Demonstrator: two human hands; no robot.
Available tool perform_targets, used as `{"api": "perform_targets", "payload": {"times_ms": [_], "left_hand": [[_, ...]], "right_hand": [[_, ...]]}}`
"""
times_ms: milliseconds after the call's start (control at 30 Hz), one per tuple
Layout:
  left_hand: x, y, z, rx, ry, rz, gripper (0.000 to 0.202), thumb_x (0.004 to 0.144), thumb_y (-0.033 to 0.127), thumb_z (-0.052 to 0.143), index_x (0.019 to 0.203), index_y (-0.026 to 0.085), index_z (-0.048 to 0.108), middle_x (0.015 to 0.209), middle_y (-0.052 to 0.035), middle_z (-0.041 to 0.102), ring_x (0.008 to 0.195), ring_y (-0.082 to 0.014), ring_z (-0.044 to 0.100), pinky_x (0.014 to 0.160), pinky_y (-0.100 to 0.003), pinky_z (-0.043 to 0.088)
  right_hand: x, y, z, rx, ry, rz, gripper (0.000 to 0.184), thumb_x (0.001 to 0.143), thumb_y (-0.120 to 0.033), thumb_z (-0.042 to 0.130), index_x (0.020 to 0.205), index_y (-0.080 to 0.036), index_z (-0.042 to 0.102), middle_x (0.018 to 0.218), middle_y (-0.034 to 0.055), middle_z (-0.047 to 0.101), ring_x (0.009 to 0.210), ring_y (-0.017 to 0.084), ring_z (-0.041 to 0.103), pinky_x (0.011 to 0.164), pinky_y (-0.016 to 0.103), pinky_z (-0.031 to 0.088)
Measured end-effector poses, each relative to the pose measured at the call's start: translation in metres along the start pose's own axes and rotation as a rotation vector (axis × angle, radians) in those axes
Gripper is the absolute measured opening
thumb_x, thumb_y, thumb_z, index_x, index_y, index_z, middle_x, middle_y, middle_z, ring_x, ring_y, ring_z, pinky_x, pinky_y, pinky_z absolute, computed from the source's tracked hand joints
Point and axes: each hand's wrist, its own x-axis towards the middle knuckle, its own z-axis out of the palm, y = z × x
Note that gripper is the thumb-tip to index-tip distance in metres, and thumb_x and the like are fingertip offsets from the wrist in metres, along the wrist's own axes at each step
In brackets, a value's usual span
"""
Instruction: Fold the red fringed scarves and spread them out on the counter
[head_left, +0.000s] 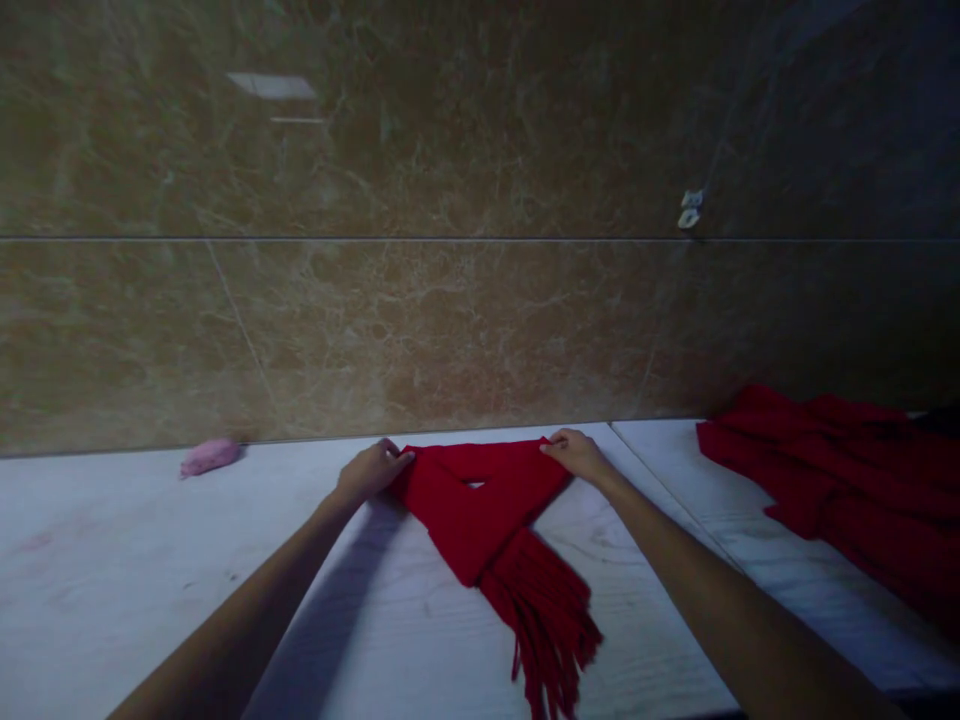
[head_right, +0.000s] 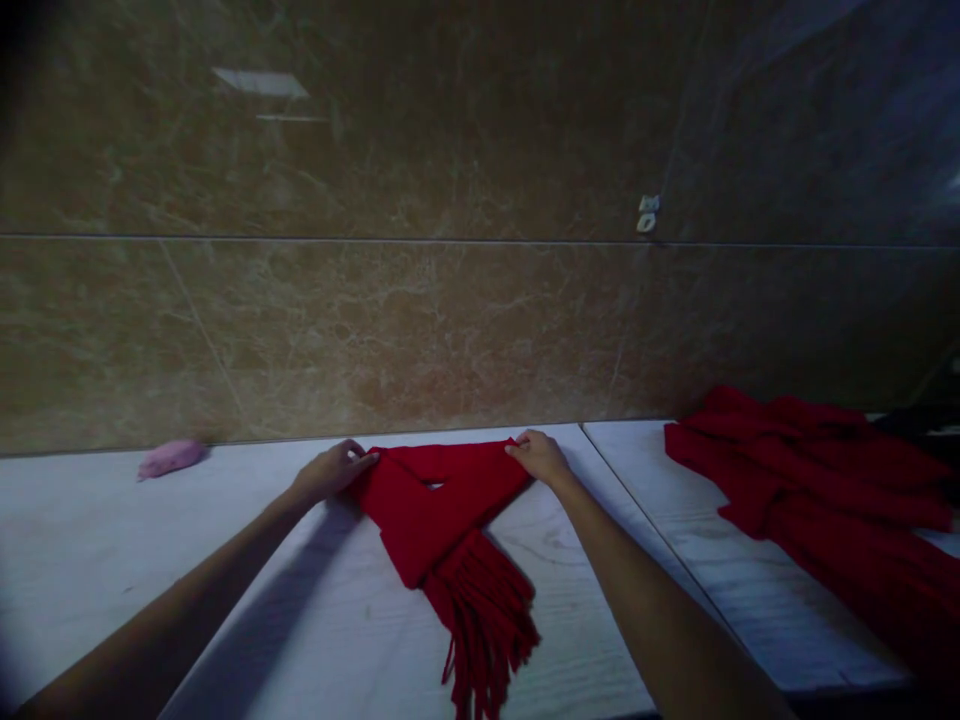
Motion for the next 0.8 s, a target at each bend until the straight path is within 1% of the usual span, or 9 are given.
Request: {"api": "perform_targets", "payload": {"times_ms": [67, 133, 233, 300, 400, 467, 567, 667, 800], "left_hand": [[-0.013, 0.006, 0.002, 0.078, 0.093, 0.127, 0.043, 0.089, 0.045, 0.052, 0.119, 0.016, 0.063, 0.119, -0.0166, 0.068, 0.113, -0.0335, 0.061, 0.092, -0.041, 0.045], [-0.034, 0.014, 0.006, 0.113, 0.122, 0.347, 0.035, 0.092, 0.038, 0.048, 0.116, 0.019, 0.064, 0.12, -0.0138, 0.068, 0.111, -0.0295, 0.061, 0.095, -0.041, 0.044], [-0.069, 0.027, 0.016, 0.013, -0.026, 0.642, 0.027, 0.095, 0.036, 0.046, 0.1, 0.021, 0.068, 0.104, -0.0088, 0.072, 0.097, -0.0236, 0.064, 0.09, -0.036, 0.047], [-0.085, 0.033, 0.023, -0.089, -0.104, 0.71, 0.028, 0.096, 0.038, 0.047, 0.099, 0.022, 0.069, 0.102, -0.0073, 0.072, 0.097, -0.022, 0.064, 0.089, -0.033, 0.047], [-0.089, 0.037, 0.034, -0.147, -0.066, 0.62, 0.034, 0.096, 0.044, 0.046, 0.105, 0.02, 0.068, 0.104, -0.0089, 0.07, 0.095, -0.0223, 0.063, 0.086, -0.033, 0.046], [-0.081, 0.038, 0.04, -0.119, -0.068, 0.515, 0.04, 0.094, 0.05, 0.045, 0.098, 0.018, 0.068, 0.095, -0.0088, 0.069, 0.086, -0.022, 0.063, 0.077, -0.032, 0.045], [-0.066, 0.039, 0.042, -0.085, -0.214, 0.402, 0.05, 0.089, 0.062, 0.045, 0.075, 0.019, 0.064, 0.07, -0.0032, 0.06, 0.066, -0.0185, 0.055, 0.06, -0.029, 0.035], [-0.057, 0.039, 0.039, -0.11, -0.371, 0.391, 0.052, 0.082, 0.067, 0.051, 0.064, 0.019, 0.061, 0.058, 0.0012, 0.051, 0.056, -0.0148, 0.045, 0.053, -0.028, 0.028], [-0.053, 0.039, 0.035, -0.145, -0.418, 0.391, 0.051, 0.077, 0.067, 0.055, 0.059, 0.019, 0.059, 0.055, 0.0028, 0.047, 0.054, -0.0127, 0.04, 0.052, -0.027, 0.026]], "right_hand": [[-0.01, -0.003, -0.001, -0.032, 0.054, -0.071, 0.006, 0.078, -0.028, 0.066, 0.079, -0.021, 0.066, 0.083, 0.004, 0.069, 0.084, 0.02, 0.063, 0.078, 0.031, 0.046], [-0.036, -0.01, -0.002, -0.041, 0.055, -0.15, 0.01, 0.083, -0.03, 0.062, 0.083, -0.022, 0.066, 0.088, 0.0044, 0.07, 0.086, 0.019, 0.063, 0.08, 0.031, 0.046], [-0.093, -0.027, -0.001, -0.032, -0.096, -0.261, 0.016, 0.087, -0.034, 0.059, 0.081, -0.022, 0.068, 0.081, 0.0017, 0.07, 0.076, 0.017, 0.062, 0.073, 0.028, 0.046], [-0.131, -0.043, 0.001, -0.063, -0.252, -0.327, 0.016, 0.089, -0.031, 0.059, 0.083, -0.022, 0.07, 0.081, 0.001, 0.071, 0.074, 0.015, 0.062, 0.069, 0.027, 0.044], [-0.168, -0.067, 0.006, -0.17, -0.371, -0.39, 0.016, 0.091, -0.027, 0.059, 0.093, -0.023, 0.075, 0.091, 0.0015, 0.072, 0.08, 0.015, 0.063, 0.071, 0.026, 0.042], [-0.178, -0.078, 0.01, -0.268, -0.418, -0.45, 0.019, 0.093, -0.028, 0.059, 0.097, -0.024, 0.077, 0.096, 0.0032, 0.072, 0.087, 0.017, 0.063, 0.077, 0.027, 0.042], [-0.182, -0.085, 0.014, -0.4, -0.46, -0.509, 0.02, 0.094, -0.032, 0.059, 0.098, -0.022, 0.077, 0.1, 0.0053, 0.069, 0.094, 0.019, 0.062, 0.084, 0.03, 0.042], [-0.184, -0.082, 0.016, -0.418, -0.505, -0.522, 0.023, 0.093, -0.032, 0.061, 0.109, -0.022, 0.075, 0.104, 0.0063, 0.066, 0.099, 0.021, 0.06, 0.086, 0.031, 0.043], [-0.188, -0.074, 0.017, -0.437, -0.561, -0.56, 0.041, 0.094, -0.034, 0.061, 0.135, -0.028, 0.064, 0.114, 0.0086, 0.061, 0.108, 0.024, 0.056, 0.094, 0.036, 0.043]]}}
